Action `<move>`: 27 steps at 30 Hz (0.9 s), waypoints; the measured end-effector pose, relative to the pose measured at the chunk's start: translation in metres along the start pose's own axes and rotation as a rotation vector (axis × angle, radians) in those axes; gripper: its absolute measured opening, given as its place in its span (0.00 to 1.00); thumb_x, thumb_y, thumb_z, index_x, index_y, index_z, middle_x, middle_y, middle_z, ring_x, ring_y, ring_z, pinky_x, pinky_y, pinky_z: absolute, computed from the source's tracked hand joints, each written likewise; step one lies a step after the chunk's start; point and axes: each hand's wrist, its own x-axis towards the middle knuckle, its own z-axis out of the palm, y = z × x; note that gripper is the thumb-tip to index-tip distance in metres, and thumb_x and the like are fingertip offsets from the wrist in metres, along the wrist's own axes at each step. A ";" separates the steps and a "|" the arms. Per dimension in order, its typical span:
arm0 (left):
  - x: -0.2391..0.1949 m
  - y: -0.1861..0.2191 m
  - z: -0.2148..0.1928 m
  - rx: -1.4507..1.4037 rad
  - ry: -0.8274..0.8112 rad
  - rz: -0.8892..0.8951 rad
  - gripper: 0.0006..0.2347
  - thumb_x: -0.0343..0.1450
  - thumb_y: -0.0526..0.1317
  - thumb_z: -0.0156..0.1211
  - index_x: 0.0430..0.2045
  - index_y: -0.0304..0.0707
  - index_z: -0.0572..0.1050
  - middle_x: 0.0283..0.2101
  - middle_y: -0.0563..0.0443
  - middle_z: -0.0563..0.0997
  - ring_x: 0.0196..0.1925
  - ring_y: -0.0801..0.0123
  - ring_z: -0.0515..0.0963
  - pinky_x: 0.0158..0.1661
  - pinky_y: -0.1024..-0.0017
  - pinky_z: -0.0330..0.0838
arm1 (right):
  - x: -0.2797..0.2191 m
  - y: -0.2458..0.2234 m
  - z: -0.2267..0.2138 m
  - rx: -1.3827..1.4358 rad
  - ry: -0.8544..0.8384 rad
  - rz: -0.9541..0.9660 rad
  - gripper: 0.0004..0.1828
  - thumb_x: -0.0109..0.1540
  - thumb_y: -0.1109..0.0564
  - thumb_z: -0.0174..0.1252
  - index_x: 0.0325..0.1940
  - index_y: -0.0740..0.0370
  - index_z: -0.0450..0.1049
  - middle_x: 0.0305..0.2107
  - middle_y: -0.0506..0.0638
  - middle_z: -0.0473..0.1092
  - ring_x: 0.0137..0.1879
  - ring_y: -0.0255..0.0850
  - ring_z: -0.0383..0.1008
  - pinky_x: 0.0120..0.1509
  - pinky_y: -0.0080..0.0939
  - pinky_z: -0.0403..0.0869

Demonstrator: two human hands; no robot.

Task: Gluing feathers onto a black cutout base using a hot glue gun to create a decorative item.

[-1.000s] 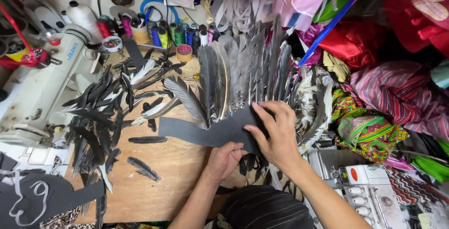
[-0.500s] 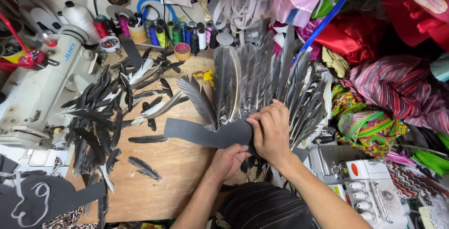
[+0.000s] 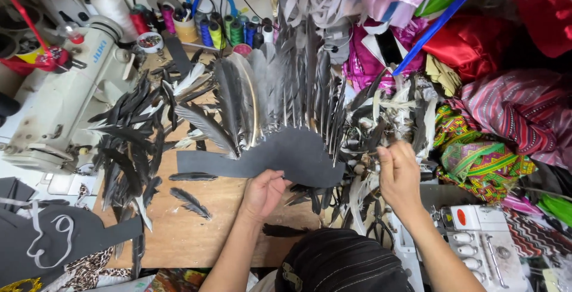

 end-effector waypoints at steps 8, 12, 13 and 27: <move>0.002 0.014 -0.003 -0.094 -0.015 -0.015 0.05 0.69 0.28 0.60 0.31 0.29 0.84 0.34 0.46 0.87 0.35 0.60 0.84 0.48 0.61 0.80 | -0.026 -0.029 0.016 0.115 -0.220 0.285 0.22 0.67 0.48 0.71 0.39 0.62 0.66 0.44 0.58 0.68 0.54 0.60 0.75 0.62 0.59 0.74; -0.004 0.015 0.002 -0.142 -0.019 -0.004 0.05 0.69 0.29 0.60 0.29 0.32 0.84 0.33 0.45 0.88 0.35 0.60 0.85 0.48 0.60 0.80 | -0.019 -0.050 0.022 0.225 -0.097 0.214 0.31 0.62 0.53 0.77 0.56 0.65 0.63 0.58 0.62 0.64 0.69 0.66 0.70 0.75 0.65 0.67; -0.001 0.010 -0.002 -0.146 -0.012 -0.002 0.05 0.69 0.29 0.60 0.29 0.32 0.84 0.33 0.45 0.88 0.35 0.60 0.85 0.48 0.60 0.80 | -0.017 -0.055 0.024 0.227 -0.105 0.215 0.31 0.62 0.53 0.77 0.56 0.65 0.63 0.58 0.62 0.64 0.69 0.66 0.70 0.75 0.65 0.67; -0.049 0.009 0.077 -0.299 0.054 -0.136 0.08 0.66 0.28 0.64 0.14 0.35 0.78 0.14 0.43 0.78 0.23 0.60 0.83 0.45 0.60 0.81 | -0.018 -0.049 0.076 0.212 -0.111 -0.120 0.09 0.70 0.53 0.69 0.54 0.47 0.88 0.44 0.48 0.69 0.59 0.52 0.67 0.76 0.57 0.65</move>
